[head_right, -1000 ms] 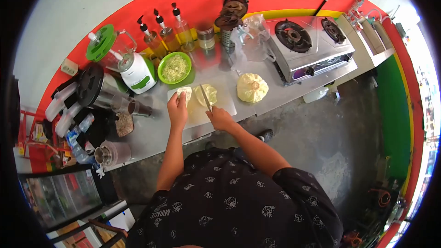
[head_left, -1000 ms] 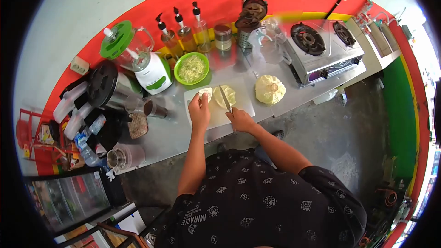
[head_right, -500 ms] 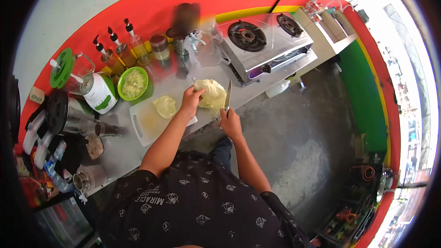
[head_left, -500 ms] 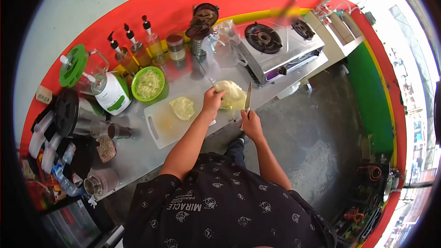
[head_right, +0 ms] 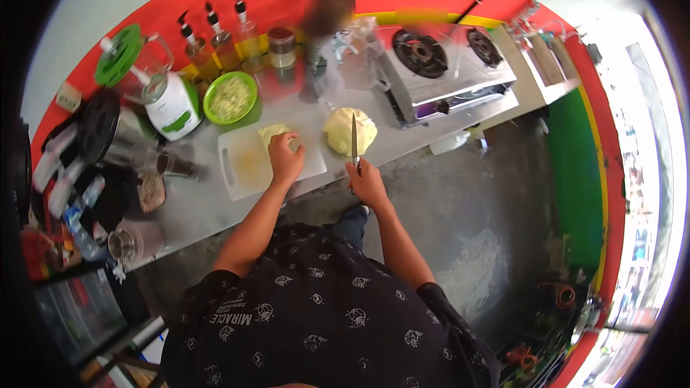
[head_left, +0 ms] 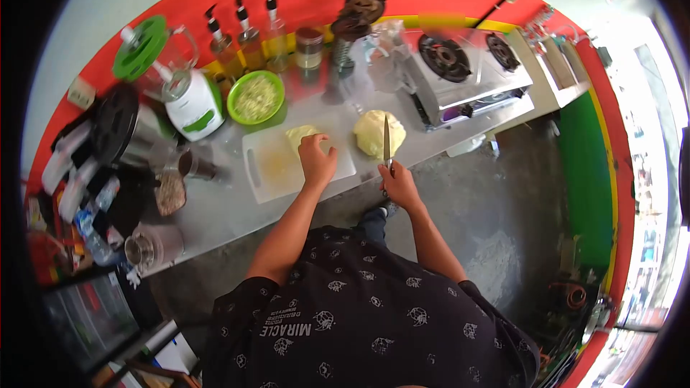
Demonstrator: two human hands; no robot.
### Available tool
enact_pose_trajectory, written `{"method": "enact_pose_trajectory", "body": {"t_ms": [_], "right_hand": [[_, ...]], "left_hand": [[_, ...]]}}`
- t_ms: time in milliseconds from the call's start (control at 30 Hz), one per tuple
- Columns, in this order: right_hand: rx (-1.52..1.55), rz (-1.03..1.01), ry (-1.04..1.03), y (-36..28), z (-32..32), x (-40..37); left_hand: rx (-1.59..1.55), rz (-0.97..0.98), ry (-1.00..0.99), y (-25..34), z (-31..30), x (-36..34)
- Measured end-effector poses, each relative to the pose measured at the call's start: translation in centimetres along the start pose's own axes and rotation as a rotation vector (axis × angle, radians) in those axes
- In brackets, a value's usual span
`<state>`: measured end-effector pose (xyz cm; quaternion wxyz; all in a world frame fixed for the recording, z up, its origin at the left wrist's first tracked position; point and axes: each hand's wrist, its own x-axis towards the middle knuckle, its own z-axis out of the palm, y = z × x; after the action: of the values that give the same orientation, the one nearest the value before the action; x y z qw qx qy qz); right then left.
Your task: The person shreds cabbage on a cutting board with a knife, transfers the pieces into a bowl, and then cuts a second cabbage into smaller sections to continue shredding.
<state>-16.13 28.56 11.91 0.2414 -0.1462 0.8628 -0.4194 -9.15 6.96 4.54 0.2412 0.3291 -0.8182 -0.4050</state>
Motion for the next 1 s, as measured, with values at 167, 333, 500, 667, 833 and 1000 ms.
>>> {"method": "enact_pose_trajectory", "body": {"t_ms": [167,333,500,667,833,1000], "right_hand": [[-0.033,-0.13,-0.16,-1.1,4.5,1.9],[-0.12,-0.214,-0.336,-3.4,9.1,2.4],[-0.36,-0.336,-0.403,-3.9,11.4,3.4],[-0.537,-0.409,-0.334,-4.0,11.9,3.4],[-0.646,-0.42,-0.284,-4.1,12.5,2.5],[-0.694,-0.403,-0.253,-4.1,13.0,2.0]], "left_hand": [[0.298,0.156,-0.079,-3.2,-4.8,-3.3],[0.266,0.283,-0.048,-6.6,-7.6,-3.6],[0.275,0.016,0.099,-6.8,-10.0,-3.6],[0.143,0.092,0.083,-6.8,-8.0,-3.5],[0.273,0.115,-0.002,-6.1,-6.9,-4.3],[0.275,0.158,-0.021,-5.9,-7.2,-4.5]]}}
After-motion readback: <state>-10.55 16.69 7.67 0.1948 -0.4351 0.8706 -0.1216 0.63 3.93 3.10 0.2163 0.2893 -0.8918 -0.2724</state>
